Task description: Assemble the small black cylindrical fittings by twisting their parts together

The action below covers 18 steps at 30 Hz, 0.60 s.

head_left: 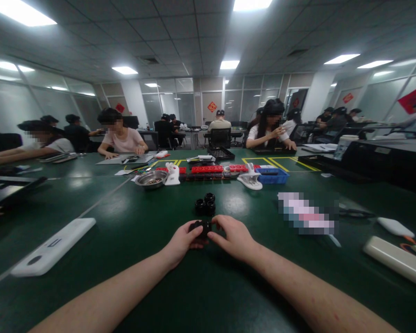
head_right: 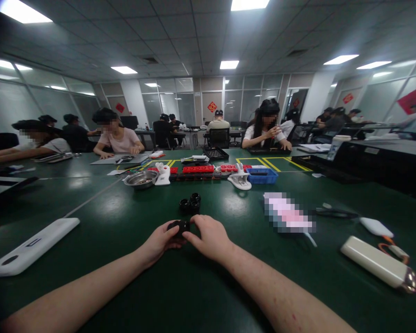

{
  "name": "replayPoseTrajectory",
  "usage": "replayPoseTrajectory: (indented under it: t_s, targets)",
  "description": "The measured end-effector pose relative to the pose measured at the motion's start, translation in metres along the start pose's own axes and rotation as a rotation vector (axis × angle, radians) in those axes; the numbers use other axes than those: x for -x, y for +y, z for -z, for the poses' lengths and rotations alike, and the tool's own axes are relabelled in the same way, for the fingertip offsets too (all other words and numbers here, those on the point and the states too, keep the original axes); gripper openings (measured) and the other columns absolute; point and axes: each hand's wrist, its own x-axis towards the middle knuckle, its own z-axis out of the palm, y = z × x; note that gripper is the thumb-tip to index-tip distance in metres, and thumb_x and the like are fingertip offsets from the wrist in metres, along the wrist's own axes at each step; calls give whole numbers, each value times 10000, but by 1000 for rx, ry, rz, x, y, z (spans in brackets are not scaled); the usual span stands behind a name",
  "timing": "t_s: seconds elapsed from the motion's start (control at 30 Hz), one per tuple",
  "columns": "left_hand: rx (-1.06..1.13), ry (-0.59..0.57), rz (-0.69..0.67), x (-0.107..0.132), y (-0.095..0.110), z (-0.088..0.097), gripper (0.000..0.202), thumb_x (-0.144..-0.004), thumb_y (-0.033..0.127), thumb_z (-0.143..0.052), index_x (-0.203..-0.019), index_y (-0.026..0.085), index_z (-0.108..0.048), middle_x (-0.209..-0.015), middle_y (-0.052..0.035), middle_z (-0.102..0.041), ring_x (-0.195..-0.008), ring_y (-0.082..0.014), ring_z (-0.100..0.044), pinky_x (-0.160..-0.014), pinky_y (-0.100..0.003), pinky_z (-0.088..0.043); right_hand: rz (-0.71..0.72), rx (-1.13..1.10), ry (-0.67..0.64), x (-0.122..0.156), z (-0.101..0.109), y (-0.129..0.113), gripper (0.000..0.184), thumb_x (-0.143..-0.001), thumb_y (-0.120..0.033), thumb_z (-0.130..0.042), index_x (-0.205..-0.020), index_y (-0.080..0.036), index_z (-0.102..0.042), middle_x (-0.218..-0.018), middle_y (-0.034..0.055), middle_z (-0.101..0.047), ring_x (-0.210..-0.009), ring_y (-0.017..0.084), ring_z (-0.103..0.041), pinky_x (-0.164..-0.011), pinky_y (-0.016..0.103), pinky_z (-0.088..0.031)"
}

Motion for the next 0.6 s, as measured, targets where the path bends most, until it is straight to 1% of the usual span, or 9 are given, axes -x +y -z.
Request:
replayPoseTrajectory:
  t_s: [0.1,0.2,0.23,0.3,0.37,0.4,0.5,0.53,0.6]
  targets:
    - [-24,-3,-23,3,1,-1,479,-684,374,-699,-1054,138,-505,-849,-67,-641,-698,-171,-638,-609,-255,-481,-57,-25,0,0,-3,0,228,-837,-382,-492,-896,-172,-556,-766,35,-604,-691,167,-542,-583,260,-381]
    - [-44,-14,-21,6,3,-3,493,-665,375,-714,-1043,132,-512,-905,-74,-633,-738,-178,-636,-658,-274,-485,-50,-43,-25,-1,-7,2,213,-821,-371,-518,-795,-167,-571,-717,27,-598,-652,158,-535,-554,249,-376]
    - [-47,-16,-14,6,3,-3,494,-665,377,-714,-1042,129,-513,-916,-77,-630,-750,-181,-635,-674,-281,-485,-44,-50,-31,-1,-8,2,195,-808,-357,-540,-809,-165,-572,-732,28,-601,-661,157,-538,-560,247,-385]
    - [-46,-15,4,5,3,-2,500,-674,397,-702,-1046,120,-512,-904,-82,-631,-751,-186,-633,-680,-291,-484,-22,-75,-29,-1,-10,2,211,-777,-311,-584,-925,-162,-557,-806,37,-610,-710,160,-549,-604,252,-412]
    - [-35,-11,14,3,1,0,516,-677,423,-691,-1048,114,-509,-876,-87,-635,-729,-189,-634,-664,-295,-483,8,-106,-14,1,-10,2,340,-748,-253,-611,-1059,-162,-507,-889,49,-609,-769,165,-557,-672,267,-431]
    - [-27,-12,14,2,0,0,522,-674,429,-691,-1048,113,-508,-877,-90,-636,-723,-190,-634,-657,-295,-481,22,-117,-7,1,-10,2,392,-736,-235,-620,-1097,-161,-485,-917,56,-606,-794,169,-558,-700,276,-434]
    - [-14,-11,-9,1,-2,1,511,-664,408,-703,-1046,124,-517,-927,-93,-627,-746,-193,-629,-657,-294,-480,20,-119,9,3,-9,0,443,-719,-286,-641,-1107,-150,-476,-950,73,-598,-833,192,-556,-725,302,-433]
    - [-15,-10,-16,1,-2,1,502,-665,399,-704,-1046,128,-521,-930,-90,-625,-756,-195,-627,-662,-296,-480,-3,-113,9,2,-8,0,427,-730,-317,-630,-1094,-149,-482,-936,72,-599,-825,196,-556,-712,305,-432]
    - [-19,-16,-23,3,-1,0,489,-668,385,-705,-1047,134,-526,-922,-83,-626,-771,-201,-626,-679,-308,-479,-53,-98,-3,1,-7,-1,313,-786,-349,-565,-1028,-156,-515,-874,59,-603,-780,191,-555,-669,298,-425]
